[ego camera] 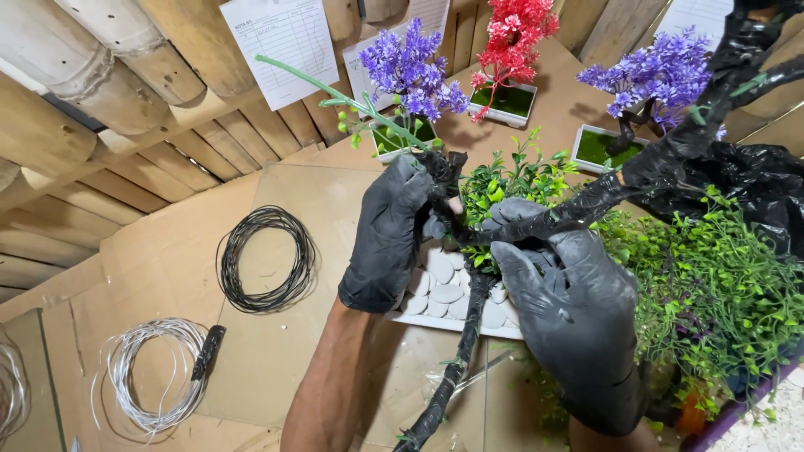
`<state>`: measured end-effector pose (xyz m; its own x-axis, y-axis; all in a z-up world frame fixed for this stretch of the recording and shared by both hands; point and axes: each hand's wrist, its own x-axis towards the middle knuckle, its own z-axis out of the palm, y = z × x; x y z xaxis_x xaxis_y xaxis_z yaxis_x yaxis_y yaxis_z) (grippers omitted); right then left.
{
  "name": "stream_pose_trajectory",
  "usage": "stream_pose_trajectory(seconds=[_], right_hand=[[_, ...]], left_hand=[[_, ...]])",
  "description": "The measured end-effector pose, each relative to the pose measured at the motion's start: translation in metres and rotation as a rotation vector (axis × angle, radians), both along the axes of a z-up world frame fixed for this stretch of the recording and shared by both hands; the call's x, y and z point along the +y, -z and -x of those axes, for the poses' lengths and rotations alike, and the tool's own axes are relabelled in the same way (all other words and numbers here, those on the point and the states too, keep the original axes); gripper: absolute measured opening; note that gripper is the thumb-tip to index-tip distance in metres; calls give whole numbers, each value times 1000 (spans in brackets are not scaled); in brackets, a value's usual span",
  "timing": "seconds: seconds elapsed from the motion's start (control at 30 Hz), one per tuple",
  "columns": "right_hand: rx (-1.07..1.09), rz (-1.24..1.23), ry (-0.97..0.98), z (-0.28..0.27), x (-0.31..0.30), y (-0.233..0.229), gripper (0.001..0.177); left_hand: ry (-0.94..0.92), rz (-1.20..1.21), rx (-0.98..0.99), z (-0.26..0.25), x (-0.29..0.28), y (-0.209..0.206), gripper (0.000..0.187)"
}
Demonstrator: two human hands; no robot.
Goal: The person arranges artificial green foliage and purple flowers into a white rectangular planter filled with white stones. They insert small leafy stems into the base of a black artificial tree structure and adjust the branches to create a fuller appearance.
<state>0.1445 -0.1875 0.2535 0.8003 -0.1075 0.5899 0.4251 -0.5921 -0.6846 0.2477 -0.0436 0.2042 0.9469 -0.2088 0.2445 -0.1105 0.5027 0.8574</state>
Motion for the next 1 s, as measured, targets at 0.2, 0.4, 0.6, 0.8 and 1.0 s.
stream_pose_trajectory(seconds=[0.2,0.4,0.6,0.8,1.0], right_hand=[[14,7,-1,1,1,-2,29],[37,-1,-4,1,4,1,28],[139,-79,90,4,14,0,31],[89,-145,50,4,22,2,28],[54,-92,55,3,21,6,25]], left_hand=[[-199,262,164,7,4,-6,13],[-245,188,85,15,11,-9,23],[-290,62,54,16,18,-8,30],[-277,-23,-4,23,25,-10,25],[-297,-152,52,32,29,-8,28]])
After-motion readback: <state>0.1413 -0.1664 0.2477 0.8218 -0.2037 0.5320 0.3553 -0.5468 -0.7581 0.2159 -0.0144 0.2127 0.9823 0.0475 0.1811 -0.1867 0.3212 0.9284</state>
